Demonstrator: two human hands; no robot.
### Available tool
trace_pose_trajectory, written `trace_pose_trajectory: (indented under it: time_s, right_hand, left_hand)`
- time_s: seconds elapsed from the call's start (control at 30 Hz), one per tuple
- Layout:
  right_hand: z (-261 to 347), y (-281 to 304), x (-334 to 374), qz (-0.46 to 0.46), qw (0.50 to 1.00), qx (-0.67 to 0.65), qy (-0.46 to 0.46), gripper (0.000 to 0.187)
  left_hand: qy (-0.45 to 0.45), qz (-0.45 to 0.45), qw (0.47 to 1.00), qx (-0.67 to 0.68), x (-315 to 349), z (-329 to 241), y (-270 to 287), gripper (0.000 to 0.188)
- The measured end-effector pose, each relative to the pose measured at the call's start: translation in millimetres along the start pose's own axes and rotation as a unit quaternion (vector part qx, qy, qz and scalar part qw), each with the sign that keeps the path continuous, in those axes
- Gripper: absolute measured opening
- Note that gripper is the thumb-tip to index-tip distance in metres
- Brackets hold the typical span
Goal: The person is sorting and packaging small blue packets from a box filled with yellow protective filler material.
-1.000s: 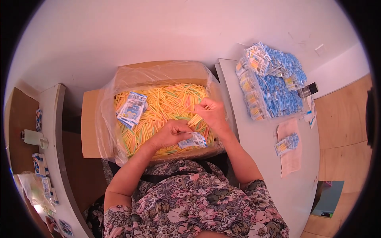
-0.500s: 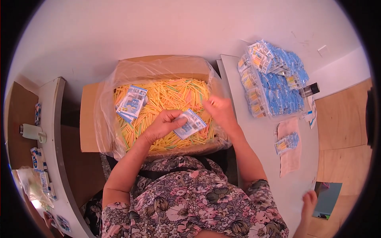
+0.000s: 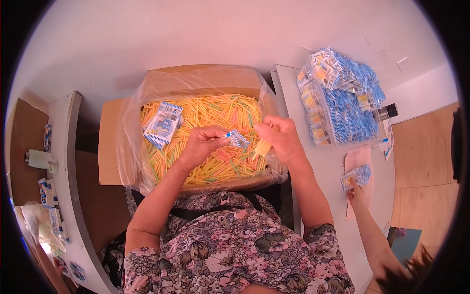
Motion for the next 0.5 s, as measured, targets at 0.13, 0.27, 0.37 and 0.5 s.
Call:
trace_pose_trajectory:
  time_s: [0.13, 0.27, 0.37, 0.5]
  right_hand:
    - [-1, -7, -16, -0.01, 0.997, 0.071, -0.04, 0.025]
    - [-3, -5, -25, -0.034, 0.99, 0.134, 0.012, 0.027]
    - [6, -8, -20, -0.058, 0.981, 0.178, 0.058, 0.026]
    - [27, -29, -8, -0.093, 0.897, 0.379, 0.206, 0.025]
  left_hand:
    - [-0.015, 0.021, 1.0, -0.005, 1, -5, -4, 0.013]
    - [-0.004, 0.055, 0.998, -0.018, 0, -2, -9, 0.013]
    - [0.004, 0.061, 0.998, -0.013, -3, 6, -10, 0.014]
    - [0.049, 0.052, 0.996, -0.058, -4, -2, -16, 0.014]
Point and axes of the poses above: each hand's wrist, its own x-axis away from the middle knuckle, its own y-axis out of the back of the hand, z = x × y, the point moved 7 cm from there along -x, towards the middle knuckle, and after that the axes turned 9 degrees about z, right-handed, at the moved point
